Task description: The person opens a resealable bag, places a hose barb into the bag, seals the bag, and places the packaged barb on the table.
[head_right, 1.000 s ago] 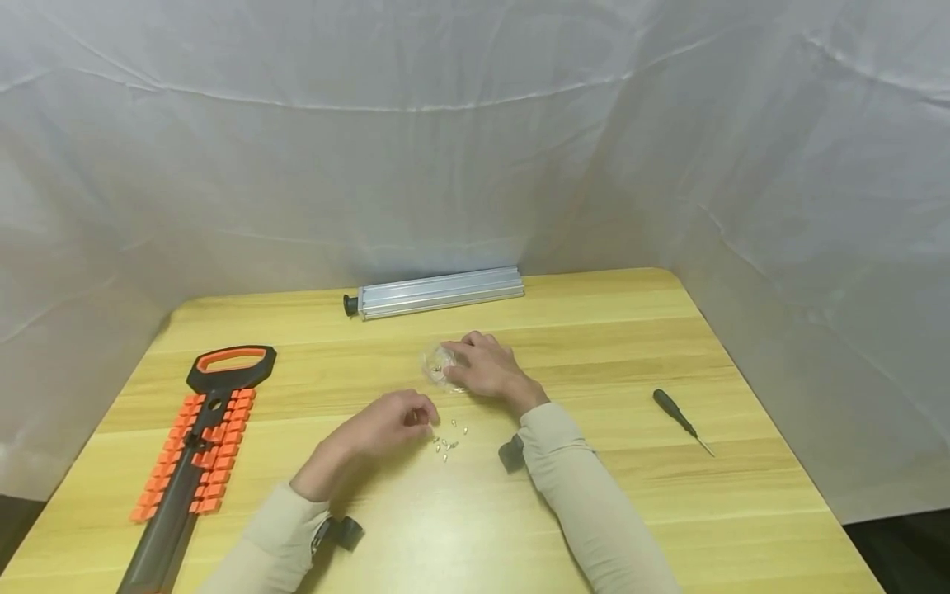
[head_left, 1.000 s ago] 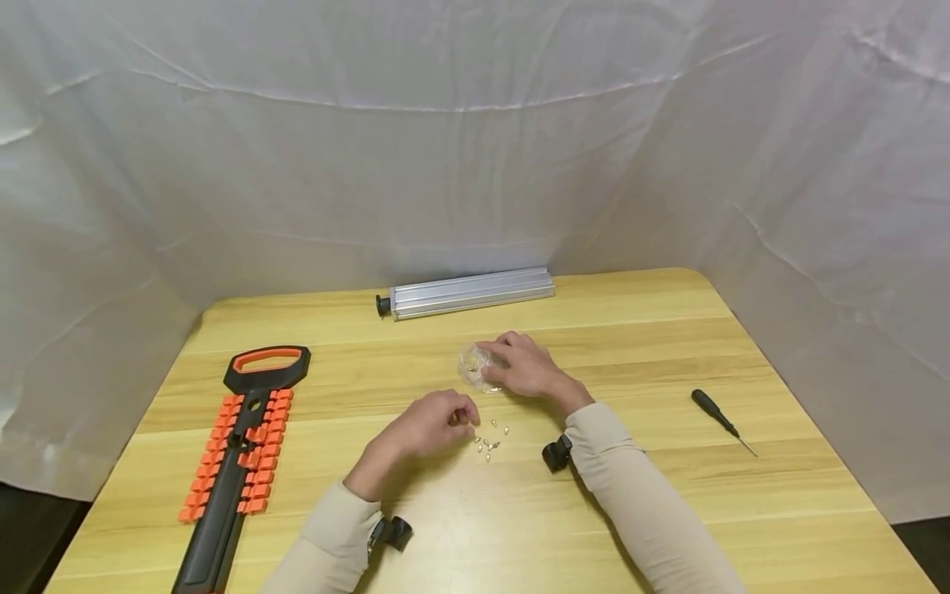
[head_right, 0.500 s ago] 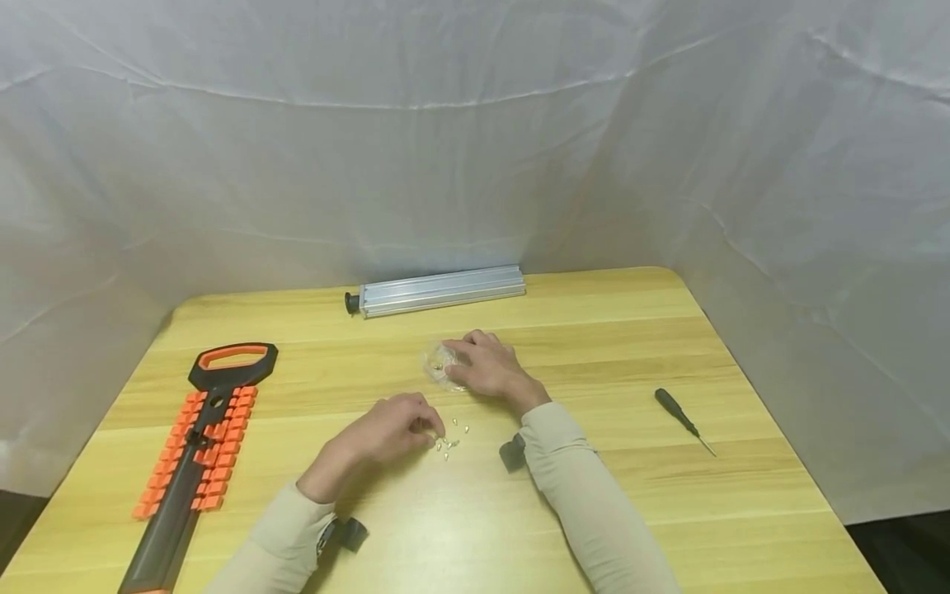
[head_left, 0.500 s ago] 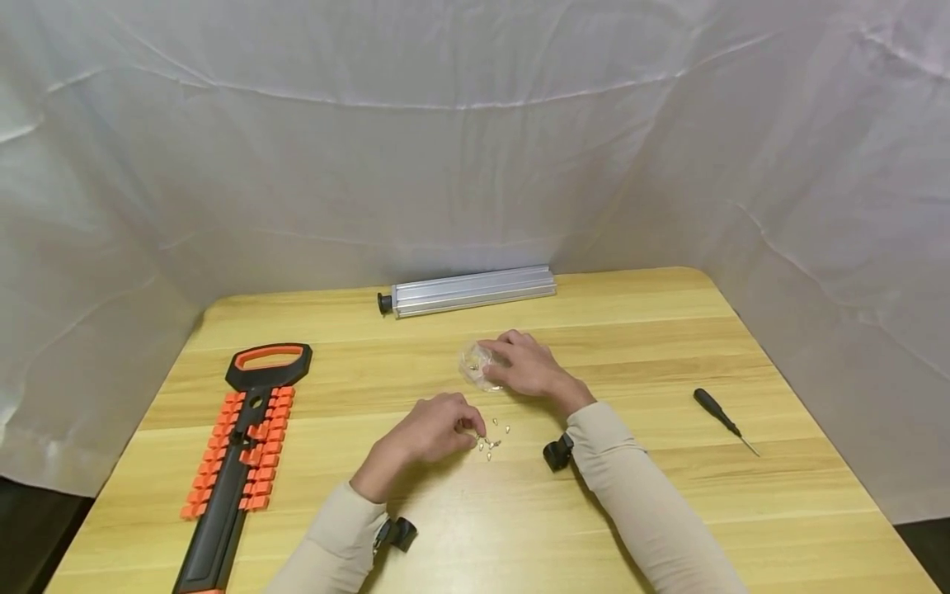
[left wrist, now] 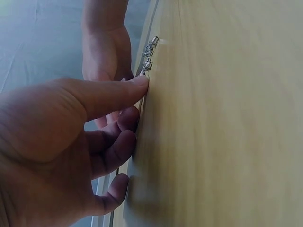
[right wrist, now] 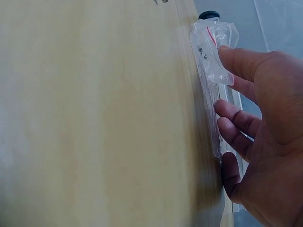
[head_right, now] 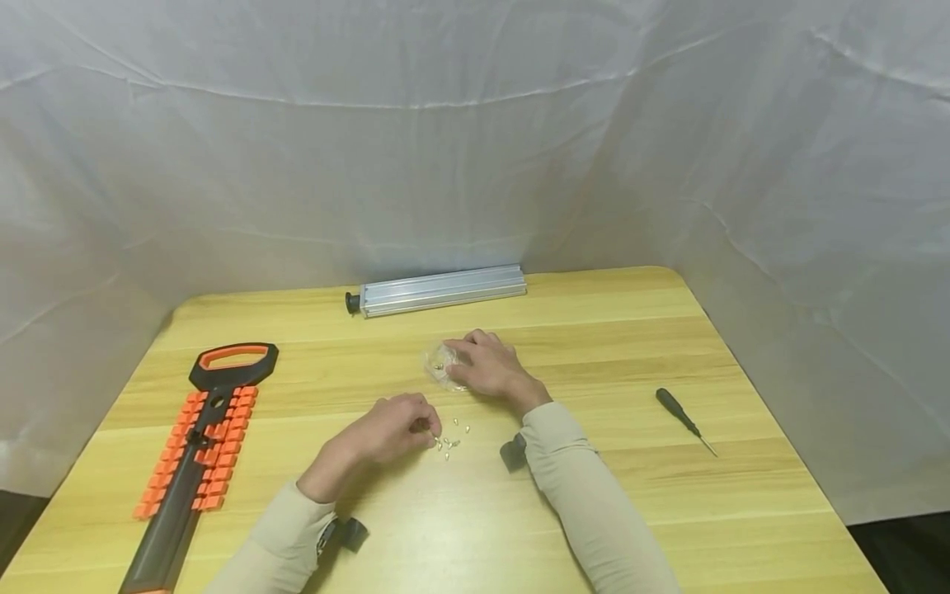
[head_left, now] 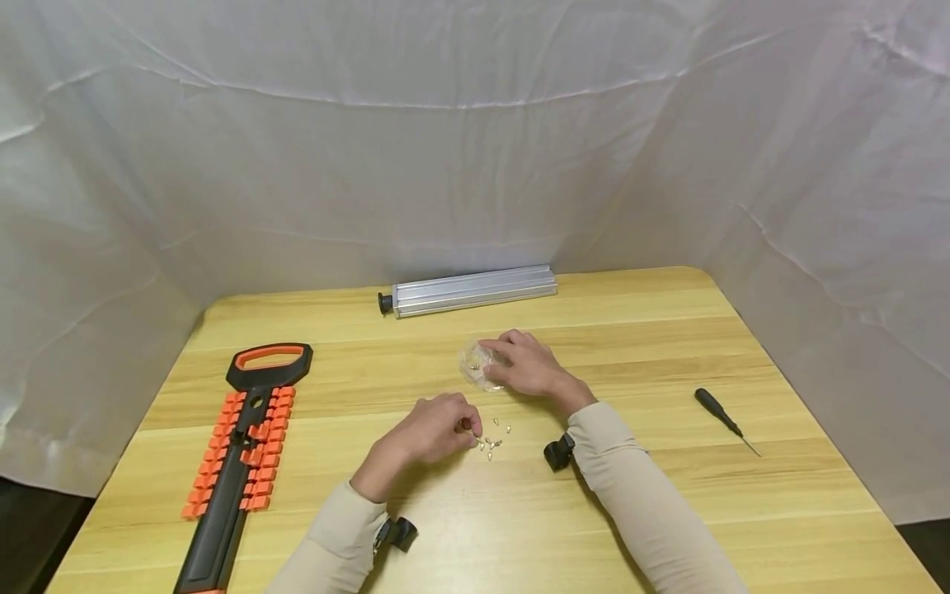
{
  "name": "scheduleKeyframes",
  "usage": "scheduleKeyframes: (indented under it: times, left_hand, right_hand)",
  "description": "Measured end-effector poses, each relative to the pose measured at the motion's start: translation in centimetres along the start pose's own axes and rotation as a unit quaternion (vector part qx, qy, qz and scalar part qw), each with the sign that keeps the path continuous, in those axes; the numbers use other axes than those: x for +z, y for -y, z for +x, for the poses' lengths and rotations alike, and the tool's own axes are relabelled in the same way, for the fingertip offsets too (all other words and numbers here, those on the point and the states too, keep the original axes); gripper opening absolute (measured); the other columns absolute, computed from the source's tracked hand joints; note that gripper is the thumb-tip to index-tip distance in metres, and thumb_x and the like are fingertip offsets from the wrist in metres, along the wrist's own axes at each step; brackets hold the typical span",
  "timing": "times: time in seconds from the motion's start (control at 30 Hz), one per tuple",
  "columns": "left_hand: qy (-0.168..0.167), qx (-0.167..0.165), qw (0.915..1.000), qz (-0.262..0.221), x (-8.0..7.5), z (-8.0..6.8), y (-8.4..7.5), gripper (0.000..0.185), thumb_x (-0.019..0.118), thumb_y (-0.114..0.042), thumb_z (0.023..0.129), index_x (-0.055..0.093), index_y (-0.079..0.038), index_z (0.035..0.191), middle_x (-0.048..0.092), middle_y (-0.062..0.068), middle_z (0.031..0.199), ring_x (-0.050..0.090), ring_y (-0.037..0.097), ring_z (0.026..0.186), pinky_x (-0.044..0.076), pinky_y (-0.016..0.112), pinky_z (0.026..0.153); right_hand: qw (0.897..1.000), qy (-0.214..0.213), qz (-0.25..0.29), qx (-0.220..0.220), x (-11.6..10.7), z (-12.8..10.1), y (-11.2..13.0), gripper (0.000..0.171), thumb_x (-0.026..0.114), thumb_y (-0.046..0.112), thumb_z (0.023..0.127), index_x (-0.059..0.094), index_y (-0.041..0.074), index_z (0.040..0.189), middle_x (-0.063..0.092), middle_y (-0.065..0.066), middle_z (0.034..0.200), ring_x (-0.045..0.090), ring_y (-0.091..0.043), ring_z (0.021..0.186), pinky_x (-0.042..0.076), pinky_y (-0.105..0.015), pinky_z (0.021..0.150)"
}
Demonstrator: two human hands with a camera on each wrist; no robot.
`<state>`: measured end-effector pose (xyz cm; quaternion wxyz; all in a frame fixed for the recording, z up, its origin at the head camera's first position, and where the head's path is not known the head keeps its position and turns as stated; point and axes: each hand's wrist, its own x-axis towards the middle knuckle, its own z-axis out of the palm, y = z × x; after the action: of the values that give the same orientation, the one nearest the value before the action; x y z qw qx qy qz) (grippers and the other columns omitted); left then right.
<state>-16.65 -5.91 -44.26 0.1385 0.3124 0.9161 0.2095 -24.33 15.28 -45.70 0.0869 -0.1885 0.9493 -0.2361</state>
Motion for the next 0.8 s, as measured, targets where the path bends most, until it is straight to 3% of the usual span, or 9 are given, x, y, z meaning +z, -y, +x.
scheduleKeyframes:
  times: [0.3, 0.57, 0.8]
  left_hand:
    - [0.006, 0.005, 1.0, 0.0, -0.08, 0.02, -0.12, 0.004, 0.071, -0.023, 0.087, 0.07, -0.026, 0.089, 0.056, -0.011, 0.089, 0.051, 0.008, 0.086, 0.035, 0.04, 0.079]
    - [0.022, 0.018, 0.9993, 0.023, 0.2, -0.22, -0.44, 0.007, 0.057, -0.021, 0.096, 0.063, -0.022, 0.091, 0.046, -0.008, 0.089, 0.042, 0.011, 0.085, 0.027, 0.033, 0.074]
    - [-0.013, 0.011, 0.9996, -0.021, -0.33, -0.25, 0.34, 0.013, 0.05, -0.024, 0.101, 0.06, -0.018, 0.098, 0.049, -0.008, 0.094, 0.045, 0.01, 0.091, 0.031, 0.036, 0.083]
  right_hand:
    - [1.0, -0.004, 0.004, -0.003, -0.01, 0.11, -0.06, 0.055, 0.058, 0.045, 0.093, 0.044, 0.032, 0.144, 0.051, 0.001, 0.126, 0.046, -0.019, 0.114, 0.038, -0.043, 0.097]
    - [1.0, -0.006, 0.001, -0.011, 0.04, 0.1, -0.19, 0.054, 0.057, 0.044, 0.093, 0.044, 0.032, 0.144, 0.052, 0.0, 0.126, 0.047, -0.018, 0.112, 0.038, -0.041, 0.094]
    - [1.0, -0.007, 0.008, -0.007, -0.01, 0.05, -0.1, 0.054, 0.058, 0.044, 0.093, 0.045, 0.031, 0.144, 0.052, 0.0, 0.126, 0.047, -0.019, 0.114, 0.037, -0.044, 0.097]
